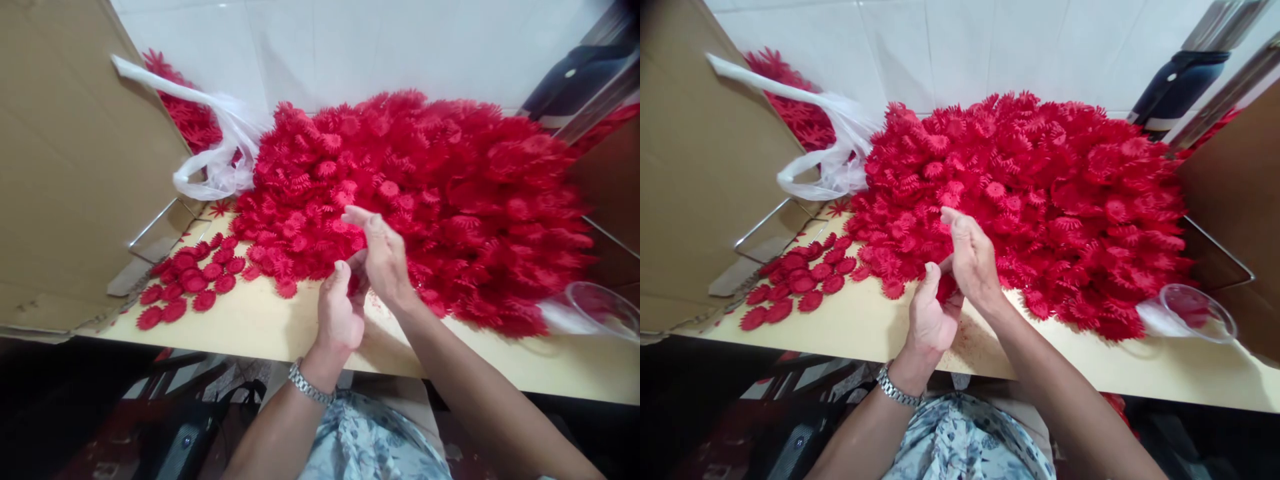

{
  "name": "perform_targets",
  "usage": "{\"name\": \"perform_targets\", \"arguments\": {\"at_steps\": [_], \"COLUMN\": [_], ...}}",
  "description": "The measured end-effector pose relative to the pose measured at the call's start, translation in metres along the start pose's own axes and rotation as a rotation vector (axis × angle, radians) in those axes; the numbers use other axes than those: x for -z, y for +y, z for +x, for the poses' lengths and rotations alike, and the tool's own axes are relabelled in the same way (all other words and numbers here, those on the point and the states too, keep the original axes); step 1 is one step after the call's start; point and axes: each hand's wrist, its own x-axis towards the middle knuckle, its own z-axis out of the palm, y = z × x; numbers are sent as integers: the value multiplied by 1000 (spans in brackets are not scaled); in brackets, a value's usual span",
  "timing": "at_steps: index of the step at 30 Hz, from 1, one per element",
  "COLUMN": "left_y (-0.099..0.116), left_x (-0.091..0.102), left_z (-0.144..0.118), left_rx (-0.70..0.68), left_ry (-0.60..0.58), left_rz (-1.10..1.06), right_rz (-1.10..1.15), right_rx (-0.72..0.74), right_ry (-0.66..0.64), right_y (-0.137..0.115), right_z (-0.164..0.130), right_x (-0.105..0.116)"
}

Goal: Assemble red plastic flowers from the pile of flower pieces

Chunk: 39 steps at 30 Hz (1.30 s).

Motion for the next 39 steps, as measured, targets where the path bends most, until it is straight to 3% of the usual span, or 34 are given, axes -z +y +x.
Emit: {"name": "perform_targets", "arguments": {"at_steps": [4, 8, 10, 17, 23, 29, 34, 39], "left_y": [-1, -4, -4, 3, 1, 0, -2, -4], "left_x": [-1, -7, -8, 2, -13, -17, -18, -24], "left_z": [-1, -8, -9, 5, 6, 11, 8, -1], "left_rx": [16, -14, -39, -85, 60, -101, -95, -39], "left_ry": [11, -29, -32, -110, -211, -155, -63, -130], "left_rz": [-8, -62, -65, 29, 22, 39, 50, 72], "right_rz": [49, -18, -1, -53, -102, -91, -92, -8], "right_rx": [-5, -57, -90, 4, 49, 124, 145, -25], "right_ry": [19, -283, -341, -252, -132, -111, -68, -53], "right_y": [-8, -6, -6, -27, -15, -6, 1, 18], "right_z": [13, 8, -4, -46, -26, -13, -11, -4], "right_x": [-1, -9, -12, -11, -7, -6, -6, 1]}}
